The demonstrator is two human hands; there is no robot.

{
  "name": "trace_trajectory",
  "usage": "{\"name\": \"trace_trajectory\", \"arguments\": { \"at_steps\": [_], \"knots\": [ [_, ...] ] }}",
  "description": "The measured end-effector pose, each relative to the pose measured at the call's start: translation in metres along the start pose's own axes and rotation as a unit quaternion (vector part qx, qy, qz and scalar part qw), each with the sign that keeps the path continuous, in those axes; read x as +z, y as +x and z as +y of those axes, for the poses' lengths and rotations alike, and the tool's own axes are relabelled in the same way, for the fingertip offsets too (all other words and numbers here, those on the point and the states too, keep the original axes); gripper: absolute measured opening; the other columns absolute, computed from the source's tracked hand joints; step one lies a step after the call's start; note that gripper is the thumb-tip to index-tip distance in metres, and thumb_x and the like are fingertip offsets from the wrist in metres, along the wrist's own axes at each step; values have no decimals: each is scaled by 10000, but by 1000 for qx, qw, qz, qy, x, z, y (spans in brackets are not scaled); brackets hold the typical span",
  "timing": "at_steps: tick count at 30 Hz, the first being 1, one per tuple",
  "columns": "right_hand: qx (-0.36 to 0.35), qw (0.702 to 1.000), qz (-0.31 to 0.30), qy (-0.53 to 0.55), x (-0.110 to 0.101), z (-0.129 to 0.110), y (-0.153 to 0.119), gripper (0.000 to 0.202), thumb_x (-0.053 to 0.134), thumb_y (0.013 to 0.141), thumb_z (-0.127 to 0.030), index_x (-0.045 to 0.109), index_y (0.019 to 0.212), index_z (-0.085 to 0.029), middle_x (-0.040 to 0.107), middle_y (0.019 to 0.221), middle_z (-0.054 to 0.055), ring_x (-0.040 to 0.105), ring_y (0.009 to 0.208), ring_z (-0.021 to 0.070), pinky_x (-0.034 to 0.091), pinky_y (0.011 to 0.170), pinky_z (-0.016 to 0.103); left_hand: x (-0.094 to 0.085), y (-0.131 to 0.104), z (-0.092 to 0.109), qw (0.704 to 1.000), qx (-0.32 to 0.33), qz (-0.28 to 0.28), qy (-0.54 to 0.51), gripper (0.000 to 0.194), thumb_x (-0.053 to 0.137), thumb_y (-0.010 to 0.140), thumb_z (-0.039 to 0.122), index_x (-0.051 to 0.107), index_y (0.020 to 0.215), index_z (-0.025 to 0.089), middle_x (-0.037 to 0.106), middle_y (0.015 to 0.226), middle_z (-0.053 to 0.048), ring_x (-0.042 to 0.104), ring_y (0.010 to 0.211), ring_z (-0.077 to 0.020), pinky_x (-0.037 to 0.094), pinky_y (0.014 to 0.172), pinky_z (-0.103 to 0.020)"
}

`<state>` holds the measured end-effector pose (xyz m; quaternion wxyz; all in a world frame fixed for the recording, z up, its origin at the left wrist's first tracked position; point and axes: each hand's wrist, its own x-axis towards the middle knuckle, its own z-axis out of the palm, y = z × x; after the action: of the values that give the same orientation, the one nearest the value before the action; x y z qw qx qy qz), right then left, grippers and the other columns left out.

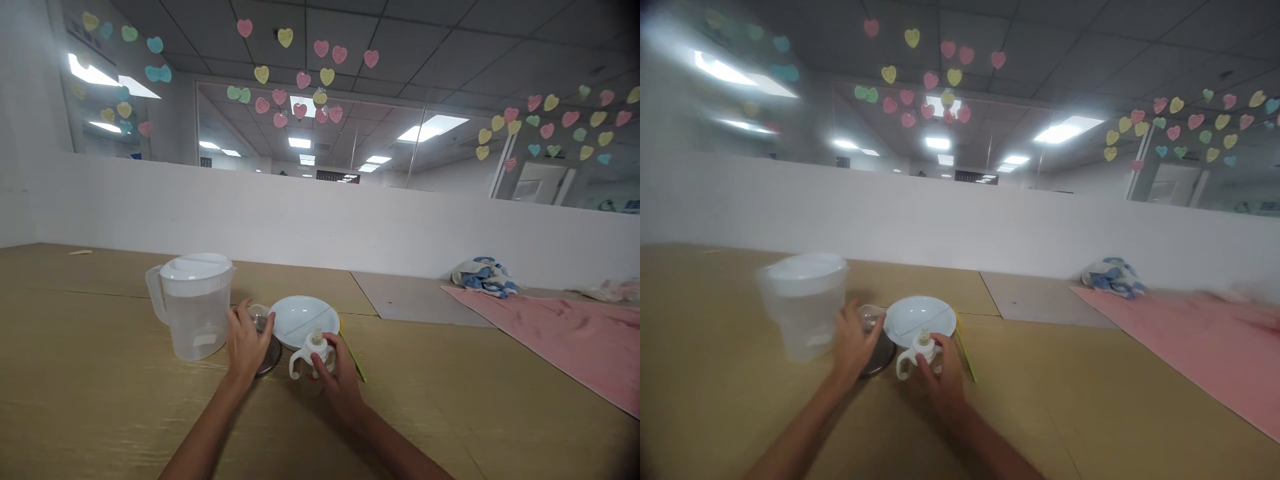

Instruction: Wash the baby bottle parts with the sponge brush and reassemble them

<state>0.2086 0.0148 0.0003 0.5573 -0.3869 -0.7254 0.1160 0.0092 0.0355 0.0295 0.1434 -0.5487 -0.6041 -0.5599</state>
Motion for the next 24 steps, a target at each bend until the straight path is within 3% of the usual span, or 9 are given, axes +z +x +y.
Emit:
{"name": "trace_trajectory", "arguments": {
  "at_steps": [2,4,9,14,20,24],
  "knots": [
    [-1,1000,-1,1,-1,-1,0,301,529,835,-350,485,1087,-191,598,1028,72,568,943,200,463,817,323,-3,-5,9,995,51,35,-74,534,515,816,448,384,1213,116,443,1075,-139,497,1020,-283,452,853,-437],
    [2,1000,-8,6,-1,-2,1,299,525,837,-350,481,1088,-193,592,1035,67,564,953,198,459,830,325,-3,-13,19,985,117,30,-126,496,519,829,408,375,1215,131,456,1108,-138,483,1068,-268,442,893,-423],
    [17,999,-32,20,-3,-5,0,295,511,844,-351,475,1091,-193,589,1038,75,567,938,202,469,806,324,4,-34,35,954,227,-80,-181,480,491,863,310,315,1283,158,487,1220,-156,480,1161,-256,436,935,-401],
    [33,999,-34,17,-3,-8,1,283,511,839,-362,484,1063,-192,600,1013,79,573,921,204,468,795,326,7,-40,37,942,180,-181,-218,504,444,889,287,250,1342,180,446,1333,-153,476,1202,-233,450,939,-364],
    [77,997,-2,32,0,-7,-1,336,563,795,-404,462,1041,-198,615,1019,77,599,916,203,486,768,315,5,-40,39,934,188,-183,-243,435,443,887,253,322,1300,194,403,1363,-144,379,1280,-240,409,989,-398],
    [80,996,22,26,1,-3,-3,418,585,776,-403,430,1101,-191,627,1032,81,611,927,205,493,772,311,4,-42,42,927,176,-226,-241,400,389,909,248,372,1307,223,350,1400,-130,414,1251,-231,435,956,-365]
  ]
}}
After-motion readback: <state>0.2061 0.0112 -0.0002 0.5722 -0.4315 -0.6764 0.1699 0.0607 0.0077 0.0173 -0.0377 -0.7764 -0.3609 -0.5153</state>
